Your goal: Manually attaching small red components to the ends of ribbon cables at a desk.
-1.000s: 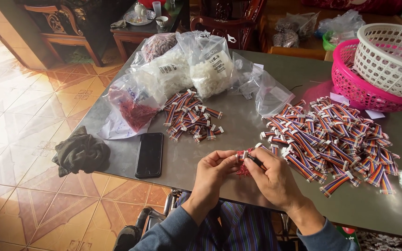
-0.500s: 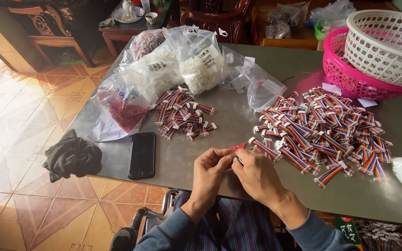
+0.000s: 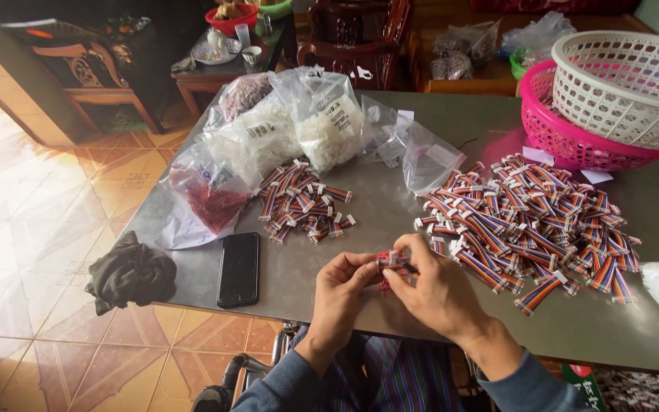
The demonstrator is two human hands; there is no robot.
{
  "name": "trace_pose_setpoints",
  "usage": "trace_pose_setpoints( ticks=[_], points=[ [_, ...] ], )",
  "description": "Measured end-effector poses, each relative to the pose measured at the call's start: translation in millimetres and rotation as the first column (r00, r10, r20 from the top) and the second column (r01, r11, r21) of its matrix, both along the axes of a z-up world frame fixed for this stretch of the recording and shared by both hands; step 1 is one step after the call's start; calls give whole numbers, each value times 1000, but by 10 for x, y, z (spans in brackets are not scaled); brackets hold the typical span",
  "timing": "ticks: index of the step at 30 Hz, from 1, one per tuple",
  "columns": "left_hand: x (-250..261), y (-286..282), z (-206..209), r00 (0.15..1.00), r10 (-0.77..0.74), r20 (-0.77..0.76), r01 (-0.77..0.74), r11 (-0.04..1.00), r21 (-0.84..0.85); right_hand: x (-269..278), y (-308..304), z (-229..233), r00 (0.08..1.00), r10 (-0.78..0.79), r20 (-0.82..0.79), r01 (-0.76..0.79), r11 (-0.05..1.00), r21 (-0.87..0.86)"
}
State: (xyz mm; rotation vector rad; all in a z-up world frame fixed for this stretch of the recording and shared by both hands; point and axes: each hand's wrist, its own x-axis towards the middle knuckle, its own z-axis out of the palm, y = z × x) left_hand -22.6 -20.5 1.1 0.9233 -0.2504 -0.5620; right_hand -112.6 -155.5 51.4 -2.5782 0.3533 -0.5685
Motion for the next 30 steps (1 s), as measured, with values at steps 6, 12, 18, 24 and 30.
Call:
trace_pose_setpoints(
  ticks=[6, 12, 18, 24, 30],
  points=[
    [183, -48, -82, 823, -52, 565, -221, 888, 403, -149, -479, 160, 1000, -8, -2, 8, 1000, 14],
    [814, -307, -3, 351, -426, 834, -727, 437, 529, -187, -1102, -104, 955, -294, -47, 297, 952, 78],
    [901, -389, -1, 432, -527, 732, -676, 348, 650, 39, -810, -200, 998, -1, -56, 5, 997, 76],
    [1103, -360, -193, 77, -659, 748, -838, 364, 407, 183, -906, -497, 988, -99, -121, 102, 994, 26],
    [1179, -316, 271, 134, -753, 644, -850, 246, 465, 211, -806, -515, 994, -53, -99, 44, 995, -89]
  ],
)
